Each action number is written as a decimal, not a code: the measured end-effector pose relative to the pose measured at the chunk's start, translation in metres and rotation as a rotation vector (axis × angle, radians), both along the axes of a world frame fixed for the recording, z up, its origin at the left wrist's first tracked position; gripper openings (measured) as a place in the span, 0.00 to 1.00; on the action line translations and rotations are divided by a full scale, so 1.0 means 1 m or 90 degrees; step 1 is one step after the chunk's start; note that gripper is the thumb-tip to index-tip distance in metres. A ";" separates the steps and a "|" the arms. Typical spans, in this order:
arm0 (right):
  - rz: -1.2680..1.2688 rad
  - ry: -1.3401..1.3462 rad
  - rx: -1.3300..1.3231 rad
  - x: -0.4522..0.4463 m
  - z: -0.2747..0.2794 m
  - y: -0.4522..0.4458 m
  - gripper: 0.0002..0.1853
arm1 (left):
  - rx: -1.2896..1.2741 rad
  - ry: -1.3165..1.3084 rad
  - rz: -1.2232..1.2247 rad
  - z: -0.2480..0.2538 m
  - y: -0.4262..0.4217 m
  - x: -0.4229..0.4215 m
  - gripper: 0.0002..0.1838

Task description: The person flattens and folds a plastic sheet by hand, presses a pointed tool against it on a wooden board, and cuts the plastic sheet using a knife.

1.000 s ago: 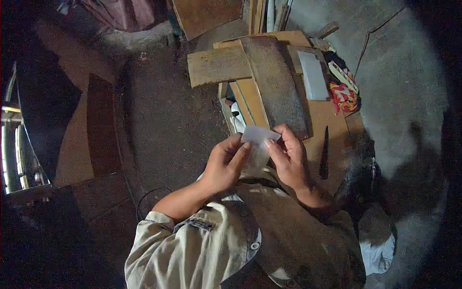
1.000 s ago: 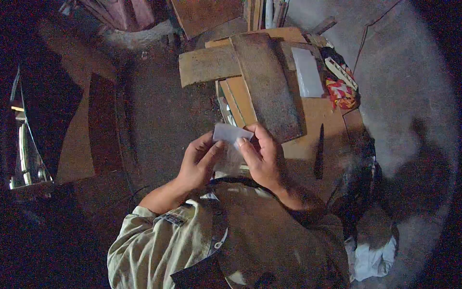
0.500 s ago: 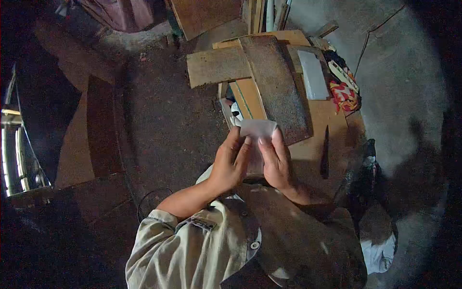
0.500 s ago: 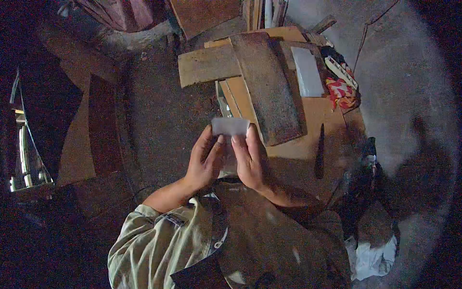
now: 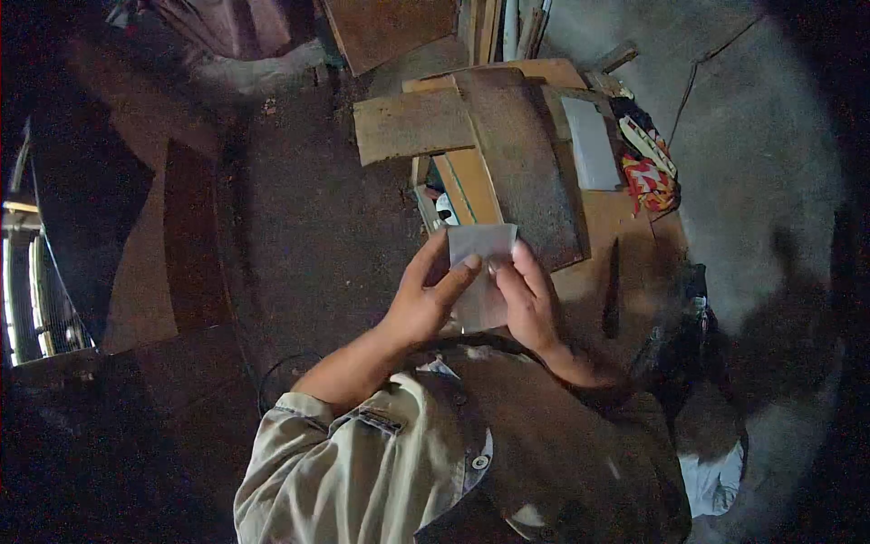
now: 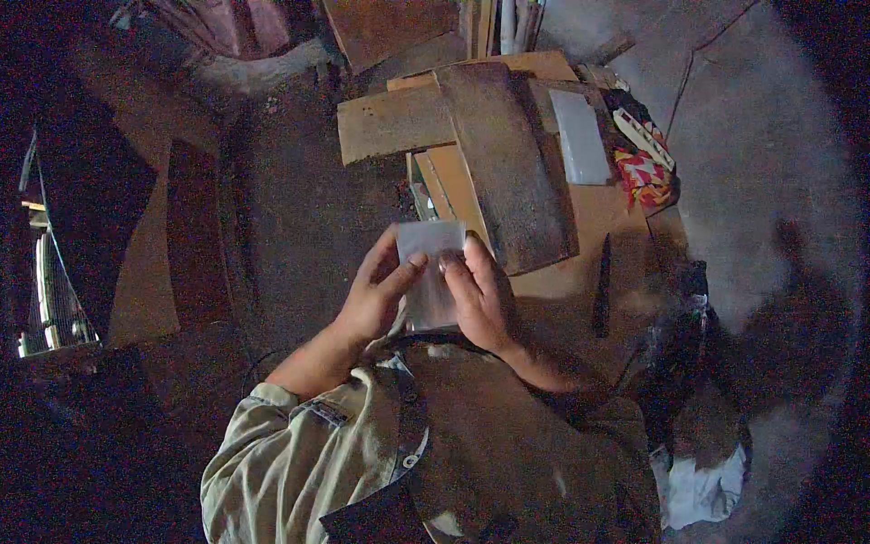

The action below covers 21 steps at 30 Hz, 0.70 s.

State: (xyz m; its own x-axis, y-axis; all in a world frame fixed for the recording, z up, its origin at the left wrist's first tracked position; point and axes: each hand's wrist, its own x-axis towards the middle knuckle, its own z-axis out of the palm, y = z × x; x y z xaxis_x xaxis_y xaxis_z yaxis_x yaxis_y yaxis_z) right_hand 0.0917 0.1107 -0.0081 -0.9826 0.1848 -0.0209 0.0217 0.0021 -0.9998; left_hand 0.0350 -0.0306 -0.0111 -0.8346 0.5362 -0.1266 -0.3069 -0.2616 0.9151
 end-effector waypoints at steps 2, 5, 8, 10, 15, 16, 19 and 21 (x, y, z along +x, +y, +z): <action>0.042 -0.020 -0.014 0.001 -0.002 0.005 0.11 | 0.082 -0.129 -0.074 0.010 -0.003 -0.004 0.22; 0.099 -0.032 -0.030 0.001 -0.006 0.004 0.13 | 0.115 -0.239 -0.148 -0.002 -0.008 -0.004 0.23; 0.104 -0.015 0.044 0.002 -0.020 0.004 0.16 | 0.146 -0.327 -0.175 0.000 -0.006 -0.001 0.23; 0.111 0.016 0.002 0.000 -0.019 0.002 0.16 | 0.201 -0.306 -0.175 -0.002 -0.004 0.000 0.24; 0.116 -0.024 0.083 0.004 -0.008 0.003 0.15 | 0.194 -0.248 -0.170 0.000 0.000 0.001 0.25; 0.113 -0.020 0.112 0.006 -0.006 0.002 0.14 | 0.215 -0.249 -0.174 -0.001 0.000 0.000 0.26; 0.112 -0.075 0.087 0.015 -0.009 0.000 0.13 | 0.245 -0.261 -0.163 0.000 -0.002 -0.002 0.27; 0.189 -0.200 0.219 0.021 -0.003 0.008 0.14 | 0.250 -0.284 -0.126 0.004 -0.003 -0.003 0.27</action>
